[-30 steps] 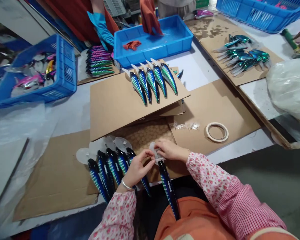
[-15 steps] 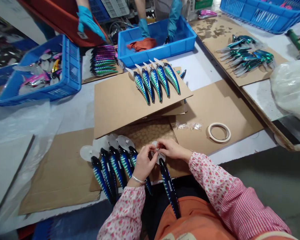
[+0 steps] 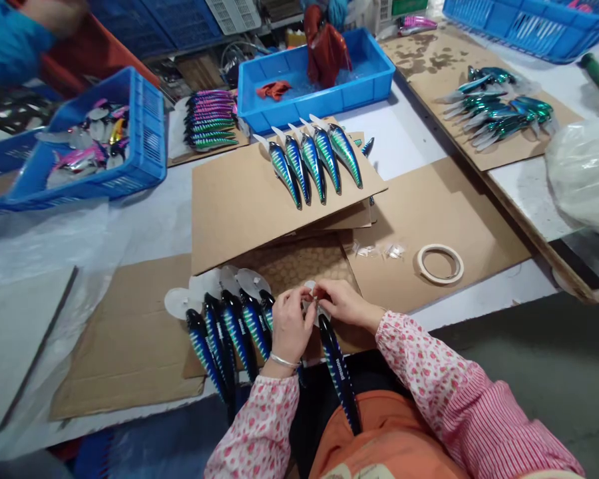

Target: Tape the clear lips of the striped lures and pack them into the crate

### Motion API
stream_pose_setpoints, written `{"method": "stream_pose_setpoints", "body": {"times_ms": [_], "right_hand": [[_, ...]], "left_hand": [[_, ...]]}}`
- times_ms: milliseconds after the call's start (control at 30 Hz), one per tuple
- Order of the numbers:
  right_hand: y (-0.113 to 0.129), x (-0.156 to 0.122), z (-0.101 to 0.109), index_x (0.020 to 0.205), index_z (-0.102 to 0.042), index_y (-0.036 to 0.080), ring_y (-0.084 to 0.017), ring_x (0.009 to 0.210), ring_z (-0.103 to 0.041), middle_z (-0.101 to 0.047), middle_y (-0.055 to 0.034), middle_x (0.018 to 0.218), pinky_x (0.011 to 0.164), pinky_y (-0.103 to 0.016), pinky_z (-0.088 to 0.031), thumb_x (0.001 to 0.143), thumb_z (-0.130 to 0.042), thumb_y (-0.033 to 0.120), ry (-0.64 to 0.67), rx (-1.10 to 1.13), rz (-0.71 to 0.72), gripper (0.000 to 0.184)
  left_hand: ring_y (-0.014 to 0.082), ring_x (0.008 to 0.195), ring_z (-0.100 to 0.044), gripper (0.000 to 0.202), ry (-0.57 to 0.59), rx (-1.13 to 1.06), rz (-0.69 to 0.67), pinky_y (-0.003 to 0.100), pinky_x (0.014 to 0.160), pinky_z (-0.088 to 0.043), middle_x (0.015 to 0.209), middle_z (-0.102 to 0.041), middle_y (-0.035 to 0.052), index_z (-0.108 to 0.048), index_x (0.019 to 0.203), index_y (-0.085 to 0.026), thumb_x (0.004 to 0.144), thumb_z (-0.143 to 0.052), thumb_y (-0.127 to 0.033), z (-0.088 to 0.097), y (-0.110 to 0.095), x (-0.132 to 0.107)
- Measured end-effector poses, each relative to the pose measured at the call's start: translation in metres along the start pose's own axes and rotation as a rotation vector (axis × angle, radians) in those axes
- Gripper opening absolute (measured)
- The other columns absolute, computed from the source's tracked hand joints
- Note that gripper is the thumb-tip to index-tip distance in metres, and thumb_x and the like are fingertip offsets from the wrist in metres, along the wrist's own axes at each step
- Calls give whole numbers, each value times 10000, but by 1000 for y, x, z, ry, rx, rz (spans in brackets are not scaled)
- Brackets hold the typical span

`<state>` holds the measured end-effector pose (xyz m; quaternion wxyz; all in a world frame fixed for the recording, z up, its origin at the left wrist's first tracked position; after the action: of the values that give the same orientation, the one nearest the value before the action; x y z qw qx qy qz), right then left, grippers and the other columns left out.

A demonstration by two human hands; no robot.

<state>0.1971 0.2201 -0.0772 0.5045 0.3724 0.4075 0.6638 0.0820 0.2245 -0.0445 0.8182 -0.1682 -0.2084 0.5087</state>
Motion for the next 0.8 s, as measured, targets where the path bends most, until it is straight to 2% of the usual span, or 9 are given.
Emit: {"method": "stream_pose_setpoints", "body": {"times_ms": [100, 233, 333, 433, 600, 800], "right_hand": [[2, -1, 1, 865, -578, 173, -155, 766, -585, -641, -13, 816, 731, -254, -440, 805, -593, 36, 2, -2, 17, 150], [6, -1, 2, 918, -569, 178, -158, 793, -597, -650, -27, 859, 742, -256, -454, 866, -578, 81, 49, -62, 95, 110], [5, 0, -2, 886, -565, 178, -170, 777, -569, -628, -33, 824, 728, -268, -446, 897, -558, 101, 65, -115, 143, 78], [5, -1, -6, 903, -572, 174, -189, 798, -554, -610, -49, 834, 748, -295, -451, 937, -533, 144, 3, -191, 191, 60], [-6, -11, -1, 890, -612, 177, -176, 798, -554, -562, -49, 890, 727, -284, -471, 926, -583, 181, -178, -219, 72, 46], [-7, -17, -3, 891, -685, 189, -166, 833, -597, -594, -36, 879, 767, -273, -496, 918, -616, 171, -122, -167, 82, 76]], "left_hand": [[295, 1054, -557, 282, 21, 29, 22, 437, 896, -438, 1088, -676, 97, -577, 1133, -182, 854, -579, -137, 0, 2, 0], [267, 897, -602, 199, 48, -2, 21, 401, 800, -433, 930, -694, 45, -595, 1053, -211, 863, -589, -154, -2, 8, 1], [260, 885, -613, 168, 38, -23, -9, 394, 807, -426, 928, -689, 48, -586, 1018, -202, 863, -571, -140, -3, 10, 0], [242, 878, -624, 147, 31, -39, -27, 377, 811, -425, 935, -687, 44, -577, 993, -201, 868, -551, -129, -5, 11, -2], [229, 844, -621, 82, -2, -46, -22, 365, 798, -413, 900, -683, 31, -564, 969, -201, 893, -564, -170, -4, 11, -7], [223, 792, -603, 22, -20, -34, -45, 363, 770, -411, 853, -673, 29, -571, 907, -204, 915, -555, -193, -4, 10, -8]]}}
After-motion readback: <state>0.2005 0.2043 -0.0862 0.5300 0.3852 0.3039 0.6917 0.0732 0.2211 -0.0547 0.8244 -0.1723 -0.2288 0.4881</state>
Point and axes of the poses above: each hand's wrist, its own x-axis towards the middle knuckle, its own z-axis out of the back of the hand, y = z × x, the point moved 8 cm from there along x, towards the middle knuckle
